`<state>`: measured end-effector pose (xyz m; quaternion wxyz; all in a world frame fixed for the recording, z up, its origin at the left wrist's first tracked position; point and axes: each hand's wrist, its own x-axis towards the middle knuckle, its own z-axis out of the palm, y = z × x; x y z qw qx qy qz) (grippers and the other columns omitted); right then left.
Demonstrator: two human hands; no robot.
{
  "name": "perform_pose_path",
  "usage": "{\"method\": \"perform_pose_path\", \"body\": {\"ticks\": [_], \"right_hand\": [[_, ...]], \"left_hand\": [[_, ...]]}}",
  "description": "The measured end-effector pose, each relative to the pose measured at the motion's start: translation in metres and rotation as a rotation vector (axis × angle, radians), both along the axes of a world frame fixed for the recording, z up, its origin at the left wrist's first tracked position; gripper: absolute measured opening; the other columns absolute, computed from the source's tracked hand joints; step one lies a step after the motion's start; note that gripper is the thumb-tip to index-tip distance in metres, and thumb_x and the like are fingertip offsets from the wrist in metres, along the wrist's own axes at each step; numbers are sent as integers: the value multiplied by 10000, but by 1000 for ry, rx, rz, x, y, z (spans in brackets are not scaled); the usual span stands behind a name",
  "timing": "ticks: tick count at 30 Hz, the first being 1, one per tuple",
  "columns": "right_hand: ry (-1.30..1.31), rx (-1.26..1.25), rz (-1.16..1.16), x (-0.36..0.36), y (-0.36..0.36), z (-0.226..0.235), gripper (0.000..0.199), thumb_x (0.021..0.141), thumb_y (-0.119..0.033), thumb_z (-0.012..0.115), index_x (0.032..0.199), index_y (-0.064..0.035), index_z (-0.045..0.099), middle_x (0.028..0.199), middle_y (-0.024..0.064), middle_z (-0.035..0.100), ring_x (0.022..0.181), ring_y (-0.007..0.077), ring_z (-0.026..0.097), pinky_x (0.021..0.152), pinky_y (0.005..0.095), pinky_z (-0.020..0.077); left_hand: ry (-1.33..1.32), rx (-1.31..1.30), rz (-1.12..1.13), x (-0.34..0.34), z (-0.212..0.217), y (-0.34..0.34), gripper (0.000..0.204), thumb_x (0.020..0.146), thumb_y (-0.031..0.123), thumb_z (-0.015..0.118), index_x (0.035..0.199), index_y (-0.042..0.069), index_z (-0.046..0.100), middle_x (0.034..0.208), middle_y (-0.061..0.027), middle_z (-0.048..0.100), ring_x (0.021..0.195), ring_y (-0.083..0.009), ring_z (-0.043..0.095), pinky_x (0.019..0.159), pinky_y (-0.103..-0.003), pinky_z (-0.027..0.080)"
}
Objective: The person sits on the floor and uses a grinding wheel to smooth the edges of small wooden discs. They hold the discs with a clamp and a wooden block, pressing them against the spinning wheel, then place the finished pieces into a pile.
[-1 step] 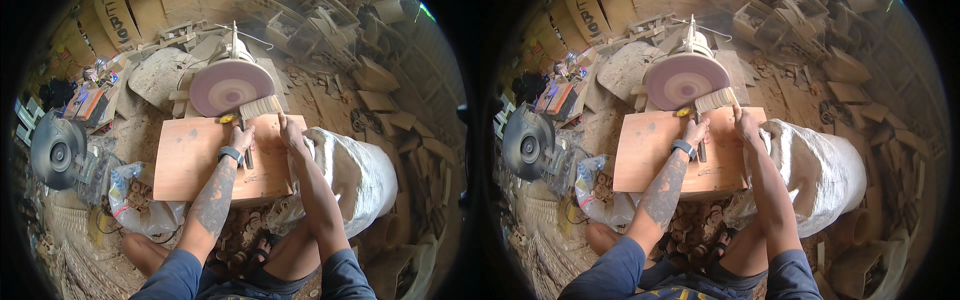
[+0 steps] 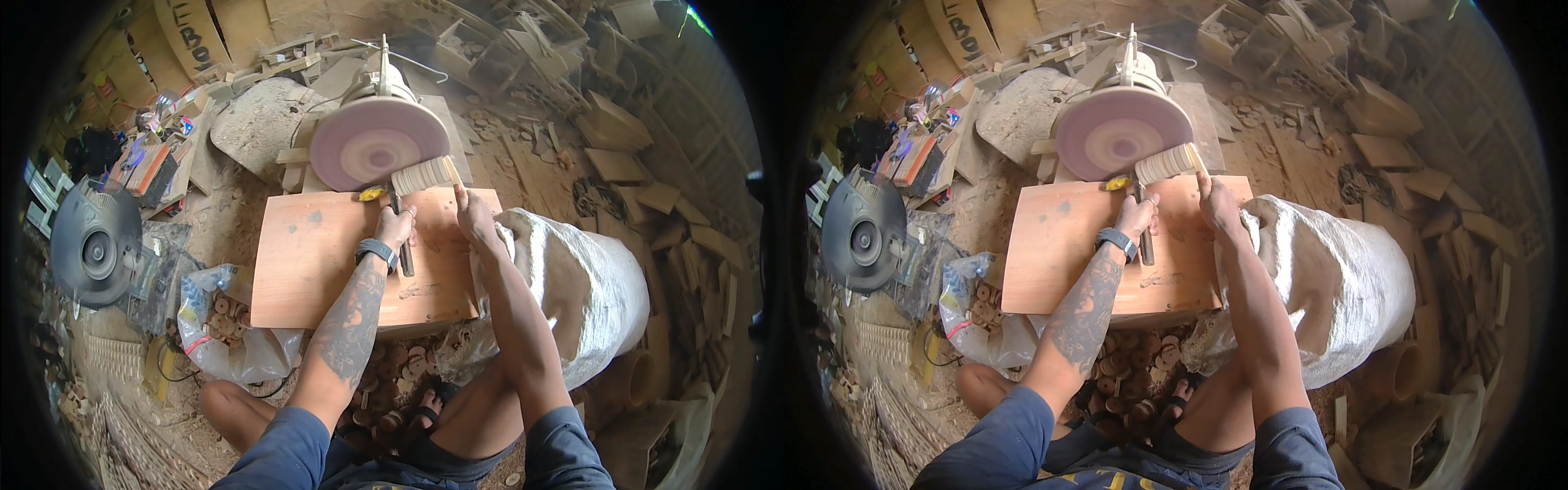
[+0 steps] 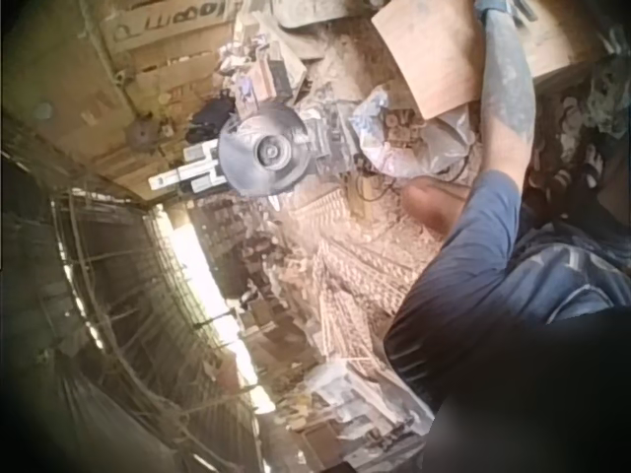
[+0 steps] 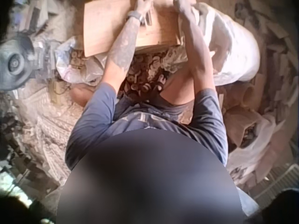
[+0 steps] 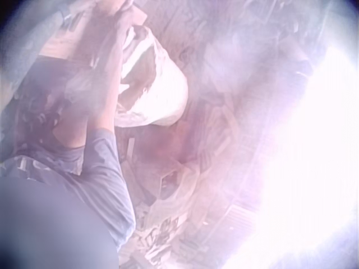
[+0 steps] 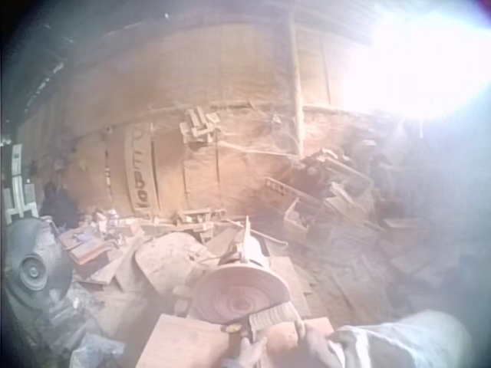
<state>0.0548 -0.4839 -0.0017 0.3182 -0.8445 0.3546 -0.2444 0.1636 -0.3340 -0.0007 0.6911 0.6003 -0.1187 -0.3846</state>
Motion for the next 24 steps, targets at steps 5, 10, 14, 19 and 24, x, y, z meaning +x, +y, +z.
{"method": "perform_pose_path", "body": {"ticks": [5,10,14,19,24], "right_hand": [[3,14,-6,4,2,4,644,1013,-533,309,909,37,588,859,304,619,908,481,587,819,515,430],[0,-33,-25,2,-3,3,647,1013,-534,314,903,42,587,847,302,620,877,481,586,799,510,433],[-15,-29,-16,4,-5,3,650,1013,-534,321,887,47,584,835,299,621,848,475,586,782,503,437],[-25,2,0,3,-6,4,665,1014,-537,318,861,52,585,811,295,619,836,458,594,776,497,440],[-20,14,12,2,-7,6,677,1015,-541,309,872,57,593,805,293,620,833,452,600,777,489,444]], "left_hand": [[29,4,-14,3,5,2,130,941,144,535,853,66,478,656,-9,436,447,-108,405,392,-308,366],[31,46,-23,4,5,-5,85,936,137,524,894,68,495,658,-11,441,445,-110,402,399,-311,367],[64,6,-39,3,4,-5,94,946,141,521,892,70,489,658,-13,442,444,-110,405,394,-308,358],[49,25,-17,2,6,-6,105,955,153,525,914,68,479,660,-11,444,445,-108,408,389,-304,355],[38,21,17,-4,6,-7,131,958,157,527,881,62,479,653,-8,439,441,-107,409,386,-298,359]]}}
